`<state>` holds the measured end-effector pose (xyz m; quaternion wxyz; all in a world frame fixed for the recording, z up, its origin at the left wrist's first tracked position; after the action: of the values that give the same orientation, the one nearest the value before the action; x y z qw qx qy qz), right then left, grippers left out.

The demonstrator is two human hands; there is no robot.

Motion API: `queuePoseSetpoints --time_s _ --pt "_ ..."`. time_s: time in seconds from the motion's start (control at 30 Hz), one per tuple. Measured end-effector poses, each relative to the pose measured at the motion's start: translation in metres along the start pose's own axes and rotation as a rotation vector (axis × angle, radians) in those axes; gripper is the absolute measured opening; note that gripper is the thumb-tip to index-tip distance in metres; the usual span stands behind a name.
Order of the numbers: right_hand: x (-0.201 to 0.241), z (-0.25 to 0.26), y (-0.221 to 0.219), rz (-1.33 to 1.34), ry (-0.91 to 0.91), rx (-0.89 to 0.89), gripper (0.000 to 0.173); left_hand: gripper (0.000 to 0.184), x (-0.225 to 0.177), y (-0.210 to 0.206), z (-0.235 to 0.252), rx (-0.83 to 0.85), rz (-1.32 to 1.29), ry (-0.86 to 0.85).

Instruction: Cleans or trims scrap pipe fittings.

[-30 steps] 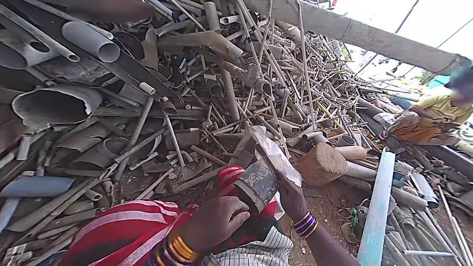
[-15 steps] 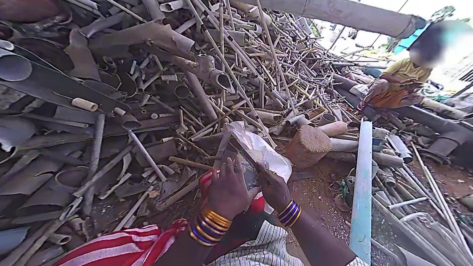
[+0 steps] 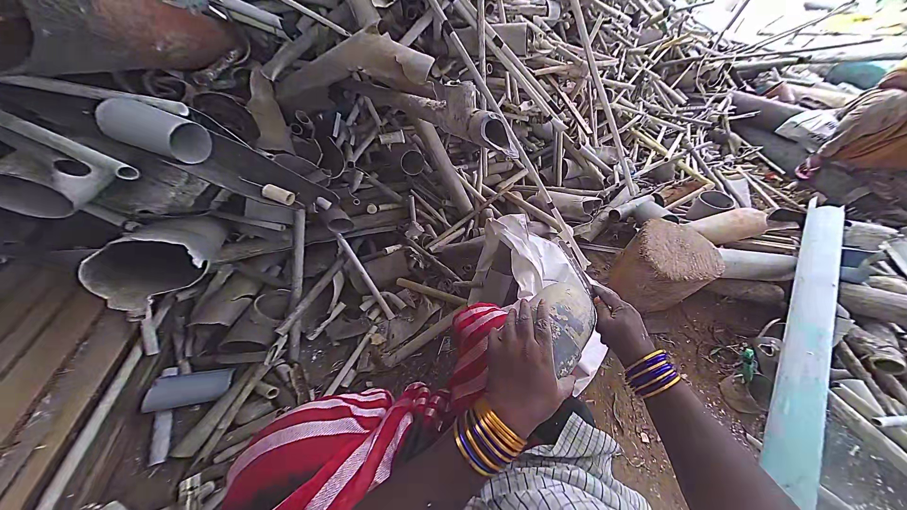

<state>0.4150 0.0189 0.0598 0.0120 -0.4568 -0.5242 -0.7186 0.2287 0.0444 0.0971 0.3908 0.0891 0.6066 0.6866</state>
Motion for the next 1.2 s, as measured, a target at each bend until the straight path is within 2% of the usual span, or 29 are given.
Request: queuePoseSetpoints --time_s 0.07,0.13,0.3,0.47,0.6,0.67,0.77,0.9,0.97,1.03,1.17,1.2 --pt "0.022 -0.017 0.008 -0.011 0.103 -0.058 0.043 0.113 0.0 0.001 0.002 -0.05 -0.01 -0.007" --pt "0.039 -0.029 0.014 -0.067 0.181 -0.101 0.043 0.112 0.001 0.0 0.004 -0.015 -0.013 0.005" --pt "0.016 -0.005 0.008 -0.155 0.028 -0.029 0.044 0.112 -0.002 -0.002 0.004 0.017 0.001 -0.011" --pt "0.042 -0.031 0.013 -0.192 0.163 -0.135 0.044 0.112 0.002 -0.003 0.005 0.115 -0.015 0.033" --pt "0.013 -0.011 0.006 -0.237 0.001 -0.062 0.045 0.112 0.001 -0.003 0.002 0.147 -0.007 0.026" --pt "0.028 -0.02 0.01 -0.202 0.073 -0.125 0.044 0.113 0.004 0.0 0.004 0.125 -0.024 0.036" --pt "0.039 -0.037 0.01 -0.201 0.158 -0.192 0.044 0.113 0.008 -0.003 0.003 0.201 -0.034 0.078" --pt "0.023 -0.022 0.006 -0.255 0.015 -0.127 0.046 0.114 0.006 -0.004 0.004 0.236 -0.017 0.079" --pt "0.036 -0.031 0.01 -0.225 0.109 -0.186 0.044 0.113 0.008 0.0 0.005 0.171 -0.033 0.07" --pt "0.045 -0.043 0.011 -0.192 0.205 -0.252 0.043 0.112 0.009 -0.001 0.004 0.176 -0.035 0.079" --pt "0.032 -0.033 0.009 -0.254 0.066 -0.166 0.045 0.112 0.005 -0.004 0.005 0.248 -0.007 0.093" --pt "0.037 -0.036 0.011 -0.261 0.098 -0.173 0.045 0.113 0.005 -0.002 0.005 0.247 -0.012 0.094"
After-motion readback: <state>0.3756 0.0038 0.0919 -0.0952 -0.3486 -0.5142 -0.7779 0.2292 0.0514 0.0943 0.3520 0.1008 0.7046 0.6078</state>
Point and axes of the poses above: each hand's wrist, its own z-axis towards the middle knuckle, its own y-axis out of the back of the hand, x = y × z, the point moved 9 cm from there along z, towards the middle knuckle, and after that the axes turned 9 degrees about -x, right-handed, at the moved point
